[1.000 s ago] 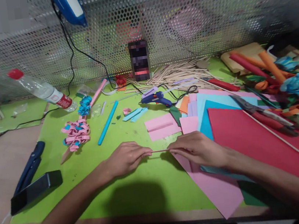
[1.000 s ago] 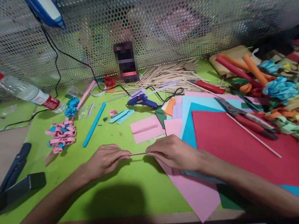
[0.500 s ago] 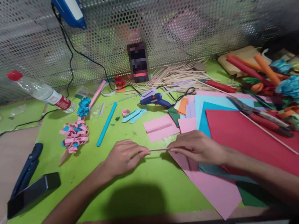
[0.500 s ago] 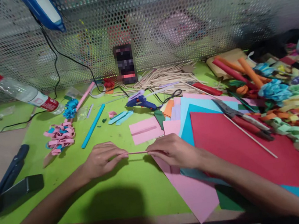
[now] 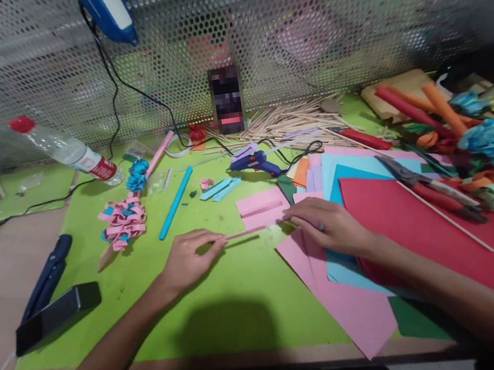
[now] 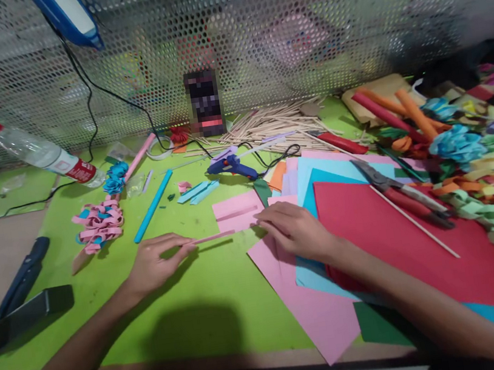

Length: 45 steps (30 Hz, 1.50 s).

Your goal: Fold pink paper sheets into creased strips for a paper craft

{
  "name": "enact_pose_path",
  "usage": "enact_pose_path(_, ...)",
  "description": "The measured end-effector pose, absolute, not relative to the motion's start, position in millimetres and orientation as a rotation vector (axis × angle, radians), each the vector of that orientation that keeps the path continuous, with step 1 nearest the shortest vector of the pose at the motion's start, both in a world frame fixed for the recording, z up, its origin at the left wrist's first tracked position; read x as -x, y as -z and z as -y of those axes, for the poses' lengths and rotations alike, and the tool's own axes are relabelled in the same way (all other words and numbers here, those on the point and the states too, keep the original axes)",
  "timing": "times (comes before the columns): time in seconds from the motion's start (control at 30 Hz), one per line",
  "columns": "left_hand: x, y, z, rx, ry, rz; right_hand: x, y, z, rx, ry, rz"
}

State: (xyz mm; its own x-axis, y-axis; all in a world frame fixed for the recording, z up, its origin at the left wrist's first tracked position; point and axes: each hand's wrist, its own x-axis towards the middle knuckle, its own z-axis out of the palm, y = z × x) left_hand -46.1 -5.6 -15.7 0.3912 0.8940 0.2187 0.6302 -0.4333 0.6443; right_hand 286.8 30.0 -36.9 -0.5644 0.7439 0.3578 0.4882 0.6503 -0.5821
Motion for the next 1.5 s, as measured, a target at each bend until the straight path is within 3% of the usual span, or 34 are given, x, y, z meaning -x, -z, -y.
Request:
enact_pose_path(0.17,47,23,1,-2.162,-0.803,-1.393,-298,61,-35,0.930,-0.446,2.293)
enact_pose_path(0.5,10,25,-19,-2.166,-0.828,-1.339,-299,57,-36,1.026,-0.517,2.137)
enact_pose_path(0.8,-17,55,-40,-2.591,-0.805,-1.289,-302,57,-35,1.051,-0.561,1.942)
enact_pose_path(1.1,-36,48,1,-2.956,-0.555,-0.496,-301,55,-35,1.071,-0.578,1.948)
enact_pose_path(1.5,1,27,19,-3.187,-0.642,-0.421,-302,56,-36,1.047,-0.563,1.963)
